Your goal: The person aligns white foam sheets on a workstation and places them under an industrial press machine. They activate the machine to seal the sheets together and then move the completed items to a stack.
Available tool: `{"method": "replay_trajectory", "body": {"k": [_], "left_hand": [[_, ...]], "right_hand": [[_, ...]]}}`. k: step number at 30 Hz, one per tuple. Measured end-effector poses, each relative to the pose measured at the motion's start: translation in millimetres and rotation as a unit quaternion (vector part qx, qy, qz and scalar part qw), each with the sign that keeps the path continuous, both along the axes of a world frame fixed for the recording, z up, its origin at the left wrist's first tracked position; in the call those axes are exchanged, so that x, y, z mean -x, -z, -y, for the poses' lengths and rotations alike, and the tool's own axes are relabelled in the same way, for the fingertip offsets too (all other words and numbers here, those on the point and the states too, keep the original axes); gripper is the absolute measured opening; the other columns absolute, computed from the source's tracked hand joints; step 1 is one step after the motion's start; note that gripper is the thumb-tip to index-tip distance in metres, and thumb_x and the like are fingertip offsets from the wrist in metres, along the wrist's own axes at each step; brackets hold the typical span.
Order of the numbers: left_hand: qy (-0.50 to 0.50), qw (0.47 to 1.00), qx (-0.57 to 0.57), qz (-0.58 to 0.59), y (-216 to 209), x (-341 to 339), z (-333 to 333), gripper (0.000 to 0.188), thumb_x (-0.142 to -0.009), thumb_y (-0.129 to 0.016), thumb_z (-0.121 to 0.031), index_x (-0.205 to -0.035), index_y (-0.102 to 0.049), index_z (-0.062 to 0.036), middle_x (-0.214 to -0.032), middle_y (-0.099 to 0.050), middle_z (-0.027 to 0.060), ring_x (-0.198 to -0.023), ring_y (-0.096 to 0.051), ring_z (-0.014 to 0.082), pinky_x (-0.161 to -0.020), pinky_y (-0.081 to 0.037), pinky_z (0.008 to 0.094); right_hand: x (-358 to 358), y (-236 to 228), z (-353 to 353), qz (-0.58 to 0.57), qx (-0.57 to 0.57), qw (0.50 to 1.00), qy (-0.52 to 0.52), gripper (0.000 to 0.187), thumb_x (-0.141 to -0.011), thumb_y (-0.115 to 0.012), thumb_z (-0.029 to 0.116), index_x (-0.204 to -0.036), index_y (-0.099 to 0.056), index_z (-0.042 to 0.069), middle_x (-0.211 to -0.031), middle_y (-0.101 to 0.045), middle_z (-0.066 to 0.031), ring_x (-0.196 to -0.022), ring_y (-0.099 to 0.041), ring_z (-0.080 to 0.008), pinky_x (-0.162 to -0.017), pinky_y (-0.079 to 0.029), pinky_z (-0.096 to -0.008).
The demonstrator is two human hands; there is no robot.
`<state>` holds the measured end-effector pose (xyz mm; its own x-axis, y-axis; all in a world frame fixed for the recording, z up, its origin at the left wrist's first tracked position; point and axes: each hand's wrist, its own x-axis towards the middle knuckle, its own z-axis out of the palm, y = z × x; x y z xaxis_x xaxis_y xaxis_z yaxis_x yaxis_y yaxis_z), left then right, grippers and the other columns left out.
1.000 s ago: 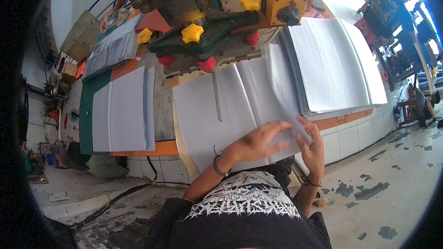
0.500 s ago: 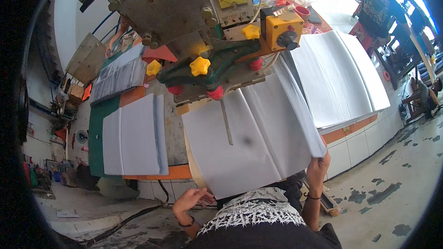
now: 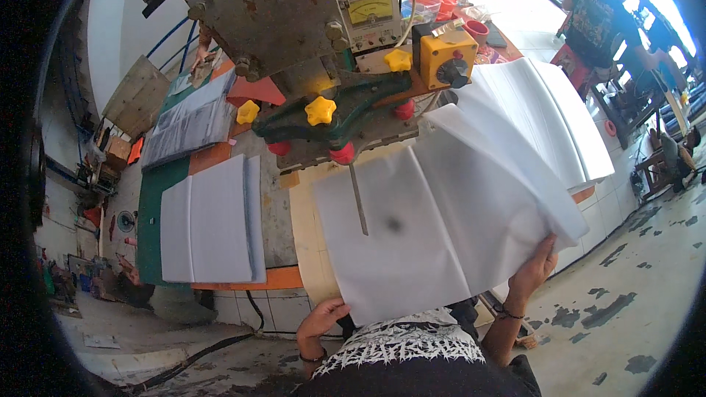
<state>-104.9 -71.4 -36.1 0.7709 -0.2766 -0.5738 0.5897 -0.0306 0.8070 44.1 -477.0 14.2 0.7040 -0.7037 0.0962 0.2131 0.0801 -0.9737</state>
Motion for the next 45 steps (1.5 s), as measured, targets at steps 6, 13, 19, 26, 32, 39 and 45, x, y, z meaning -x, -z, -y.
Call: {"method": "replay_trajectory", "body": {"k": [6,13,19,26,32,39,45], "left_hand": [[0.037,0.99,0.101,0.095,-11.9,-30.1,39.1,0.033,-0.099,-0.063,-0.019,-0.124,-0.062,0.0031,-0.115,-0.066,0.0055,-0.105,-0.059,0.0114,-0.093,-0.048,0.0294],[0.241,0.899,0.014,0.365,-64.5,-93.9,101.3,0.036,-0.097,-0.064,-0.022,-0.122,-0.062,0.0033,-0.136,-0.05,0.0195,-0.125,-0.052,0.0295,-0.103,-0.044,0.0386],[0.288,0.869,0.015,0.401,-117.1,-124.1,142.6,0.031,-0.095,-0.065,-0.024,-0.109,-0.07,0.0028,-0.138,-0.047,0.0241,-0.135,-0.042,0.0376,-0.113,-0.035,0.0409],[0.238,0.773,-0.01,0.588,-149.3,-166.8,178.6,0.028,-0.091,-0.068,-0.021,-0.1,-0.07,0.0059,-0.14,-0.043,0.0259,-0.132,-0.044,0.0409,-0.108,-0.041,0.044],[0.217,0.762,-0.071,0.606,-116.0,-225.5,214.6,0.03,-0.09,-0.062,-0.014,-0.109,-0.066,0.0084,-0.154,-0.029,0.0294,-0.146,-0.025,0.0421,-0.118,-0.025,0.0543],[0.078,0.817,-0.154,0.551,-39.4,-255.3,217.3,0.094,-0.086,-0.069,-0.026,-0.153,-0.011,0.0064,-0.158,-0.01,0.0321,-0.149,-0.01,0.046,-0.121,-0.016,0.0502],[0.069,0.83,-0.156,0.531,-31.8,-265.1,202.7,0.12,-0.084,-0.073,-0.051,-0.154,0.005,0.0057,-0.159,-0.006,0.0319,-0.149,-0.011,0.0454,-0.122,-0.017,0.0509]], "right_hand": [[-18.0,-49.5,3.3,-0.01,-0.043,0.996,0.074,0.059,-0.106,-0.048,0.037,-0.139,-0.046,-0.011,-0.138,-0.055,-0.0173,-0.122,-0.056,-0.0198,-0.107,-0.044,-0.0332],[-41.5,-50.1,83.5,0.004,-0.028,0.999,0.03,0.058,-0.108,-0.04,0.038,-0.138,-0.046,-0.011,-0.13,-0.058,-0.0196,-0.115,-0.06,-0.024,-0.099,-0.051,-0.0378],[-31.8,-107.4,82.0,-0.096,0.012,0.993,0.064,0.065,-0.107,-0.027,0.049,-0.148,-0.036,0.0,-0.136,-0.054,-0.0213,-0.122,-0.058,-0.0279,-0.104,-0.051,-0.0409],[-37.8,-41.1,202.5,-0.028,-0.051,0.998,0.033,0.068,-0.105,-0.032,0.053,-0.15,-0.034,0.002,-0.145,-0.047,-0.0186,-0.126,-0.055,-0.0281,-0.106,-0.049,-0.0407],[-79.5,-36.0,186.5,0.001,-0.02,0.985,0.173,0.058,-0.104,-0.047,0.041,-0.142,-0.043,-0.003,-0.138,-0.052,-0.0186,-0.118,-0.059,-0.0272,-0.099,-0.052,-0.0389],[-110.3,13.7,260.5,-0.093,0.07,0.969,0.218,0.052,-0.101,-0.055,0.036,-0.118,-0.058,-0.013,-0.11,-0.065,-0.0197,-0.089,-0.064,-0.0259,-0.081,-0.054,-0.0372],[-147.0,16.9,267.2,-0.085,0.097,0.969,0.211,0.048,-0.101,-0.054,0.031,-0.116,-0.059,-0.014,-0.106,-0.066,-0.0216,-0.086,-0.065,-0.0268,-0.08,-0.054,-0.0384]]}}
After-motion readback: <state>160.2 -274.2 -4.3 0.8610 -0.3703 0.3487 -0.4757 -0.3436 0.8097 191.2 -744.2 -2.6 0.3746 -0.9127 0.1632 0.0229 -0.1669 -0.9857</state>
